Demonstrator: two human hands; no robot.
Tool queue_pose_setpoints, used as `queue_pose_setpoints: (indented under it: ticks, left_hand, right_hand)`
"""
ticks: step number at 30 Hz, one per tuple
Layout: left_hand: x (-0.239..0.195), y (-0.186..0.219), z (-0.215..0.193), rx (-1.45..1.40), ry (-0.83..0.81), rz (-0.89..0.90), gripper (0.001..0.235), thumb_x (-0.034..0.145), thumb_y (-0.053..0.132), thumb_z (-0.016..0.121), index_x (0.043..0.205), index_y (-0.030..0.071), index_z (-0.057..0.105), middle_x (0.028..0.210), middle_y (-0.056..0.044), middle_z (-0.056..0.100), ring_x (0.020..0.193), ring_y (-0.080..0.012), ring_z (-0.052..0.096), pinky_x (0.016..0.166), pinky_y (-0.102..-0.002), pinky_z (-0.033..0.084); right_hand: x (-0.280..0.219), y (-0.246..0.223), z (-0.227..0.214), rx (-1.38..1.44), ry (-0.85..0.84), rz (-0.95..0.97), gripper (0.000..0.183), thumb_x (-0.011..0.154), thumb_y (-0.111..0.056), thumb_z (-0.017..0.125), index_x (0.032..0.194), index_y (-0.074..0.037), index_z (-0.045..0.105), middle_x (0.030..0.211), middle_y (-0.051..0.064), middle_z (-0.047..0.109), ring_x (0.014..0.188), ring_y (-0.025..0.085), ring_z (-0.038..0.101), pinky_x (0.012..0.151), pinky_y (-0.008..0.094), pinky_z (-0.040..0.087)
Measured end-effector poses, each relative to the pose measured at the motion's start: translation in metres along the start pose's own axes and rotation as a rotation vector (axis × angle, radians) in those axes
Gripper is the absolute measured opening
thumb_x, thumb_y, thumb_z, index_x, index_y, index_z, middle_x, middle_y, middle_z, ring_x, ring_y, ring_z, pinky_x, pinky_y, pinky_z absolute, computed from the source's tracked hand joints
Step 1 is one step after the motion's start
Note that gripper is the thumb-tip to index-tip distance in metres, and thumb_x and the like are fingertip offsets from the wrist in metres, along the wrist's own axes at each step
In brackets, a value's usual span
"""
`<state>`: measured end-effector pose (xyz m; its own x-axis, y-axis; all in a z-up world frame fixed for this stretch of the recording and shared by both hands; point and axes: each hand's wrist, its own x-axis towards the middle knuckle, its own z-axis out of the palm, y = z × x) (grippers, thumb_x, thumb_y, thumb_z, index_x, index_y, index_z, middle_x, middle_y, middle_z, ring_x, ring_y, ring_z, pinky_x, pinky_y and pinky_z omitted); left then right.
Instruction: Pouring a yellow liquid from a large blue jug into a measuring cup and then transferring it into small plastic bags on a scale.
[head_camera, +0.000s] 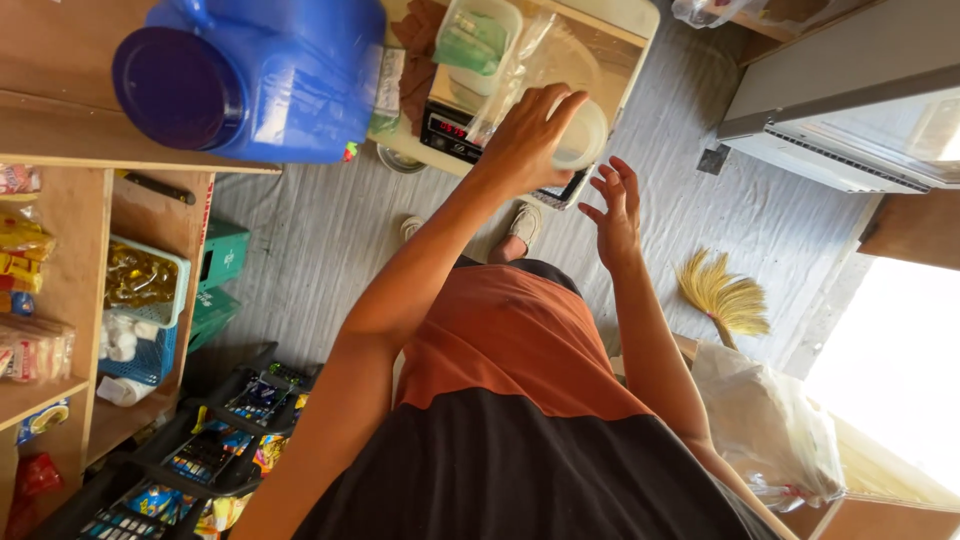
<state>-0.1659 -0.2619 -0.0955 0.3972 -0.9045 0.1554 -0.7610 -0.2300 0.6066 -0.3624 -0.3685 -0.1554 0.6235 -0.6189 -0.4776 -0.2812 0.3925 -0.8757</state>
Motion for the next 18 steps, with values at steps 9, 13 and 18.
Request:
queue_pose_setpoints:
  ticks: [9, 13, 18]
  left_hand:
    - [-0.141, -0.021, -0.094, -0.094, 0.034, -0.235, 0.098, 0.064, 0.021, 0.093, 0.148, 0.009, 0.043, 0.145, -0.015, 0.048, 0.131, -0.0391, 0.046, 0.11, -0.045, 0.043]
    - [-0.201, -0.061, -0.099, -0.102, 0.086, -0.28, 0.099, 0.064, 0.022, 0.094, 0.146, 0.007, 0.042, 0.145, -0.016, 0.046, 0.132, -0.04, 0.045, 0.11, -0.047, 0.043]
    - [-0.251, -0.1, -0.099, -0.11, 0.068, -0.325, 0.1, 0.061, 0.02, 0.095, 0.145, 0.008, 0.043, 0.147, -0.017, 0.047, 0.133, -0.0418, 0.045, 0.109, -0.048, 0.044]
  right_hand:
    - [-0.029, 0.026, 0.126, 0.135, -0.409, 0.119, 0.079, 0.093, -0.057, 0.066, 0.152, -0.014, 0.037, 0.141, 0.012, 0.052, 0.135, 0.027, 0.05, 0.097, 0.048, 0.052]
    - [-0.037, 0.068, 0.179, 0.138, -0.479, 0.196, 0.082, 0.091, -0.057, 0.069, 0.153, -0.014, 0.035, 0.147, 0.011, 0.049, 0.137, 0.027, 0.048, 0.099, 0.048, 0.051]
    - [-0.044, 0.11, 0.237, 0.123, -0.535, 0.351, 0.083, 0.088, -0.05, 0.068, 0.156, -0.019, 0.031, 0.143, 0.01, 0.048, 0.133, 0.025, 0.048, 0.094, 0.045, 0.051]
